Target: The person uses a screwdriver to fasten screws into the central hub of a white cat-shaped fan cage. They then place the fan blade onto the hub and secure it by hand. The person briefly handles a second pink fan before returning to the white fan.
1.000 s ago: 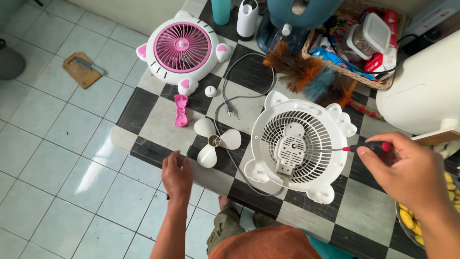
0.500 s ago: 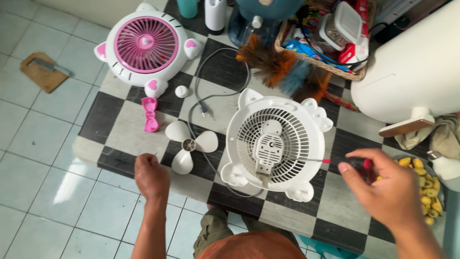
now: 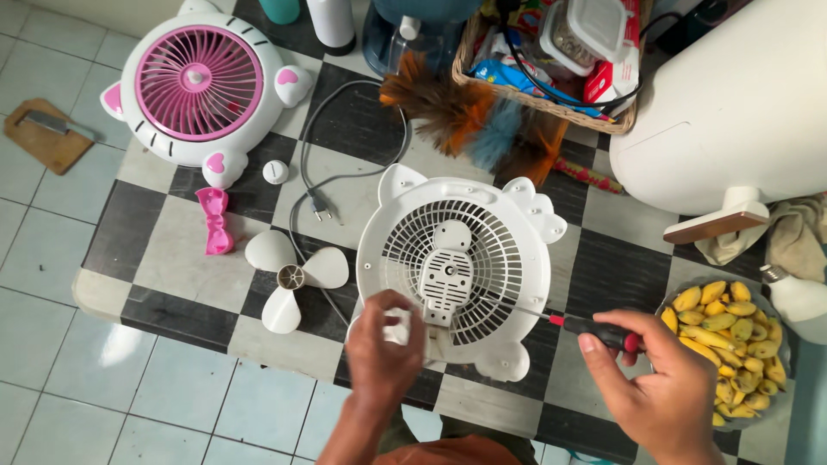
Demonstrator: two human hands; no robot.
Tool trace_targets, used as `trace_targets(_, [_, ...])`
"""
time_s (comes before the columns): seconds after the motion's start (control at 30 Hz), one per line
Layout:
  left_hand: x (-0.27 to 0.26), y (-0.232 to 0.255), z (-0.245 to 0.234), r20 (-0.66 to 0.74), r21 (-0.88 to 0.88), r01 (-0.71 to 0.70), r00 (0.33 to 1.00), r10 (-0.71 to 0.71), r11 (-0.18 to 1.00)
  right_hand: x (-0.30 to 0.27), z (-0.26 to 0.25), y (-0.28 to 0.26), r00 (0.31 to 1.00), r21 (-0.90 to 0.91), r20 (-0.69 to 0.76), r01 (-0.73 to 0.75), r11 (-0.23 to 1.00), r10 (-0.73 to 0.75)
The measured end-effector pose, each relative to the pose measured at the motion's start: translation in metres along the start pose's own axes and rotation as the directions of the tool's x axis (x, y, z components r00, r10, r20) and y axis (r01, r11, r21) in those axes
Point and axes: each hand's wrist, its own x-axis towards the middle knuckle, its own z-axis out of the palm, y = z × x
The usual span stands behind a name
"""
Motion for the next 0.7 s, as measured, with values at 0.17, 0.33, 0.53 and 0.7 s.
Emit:
trace_targets(0.17, [-0.009,0.006,0.048,0.061,0.006,0.127,0.99,-0.127,0.992,0.008,-0.001,0.022,0.999,0.009,0.02,0.026,1.0,-0.027])
trace_targets(0.33, [-0.008,-0.001,0.065,0.112,0.195,0.105,0.985,-0.129,0.975,0.014,-0.001,0.036,0.998,0.04,0.053,0.033,0.999,-0.035])
trace_targets(0.53, [-0.003,0.0,0.07,0.123,0.27,0.009,0.991,-0.044,0.963,0.019,0.002,0.044,0.996,0.045,0.091,0.002,0.999,-0.007])
trace_targets(0.7, [0.006,0.002,0.078,0.121,0.245,-0.012,0.993,-0.018,0.97,0.022,0.004,0.045,0.994,0.045,0.104,0.011,0.999,-0.016])
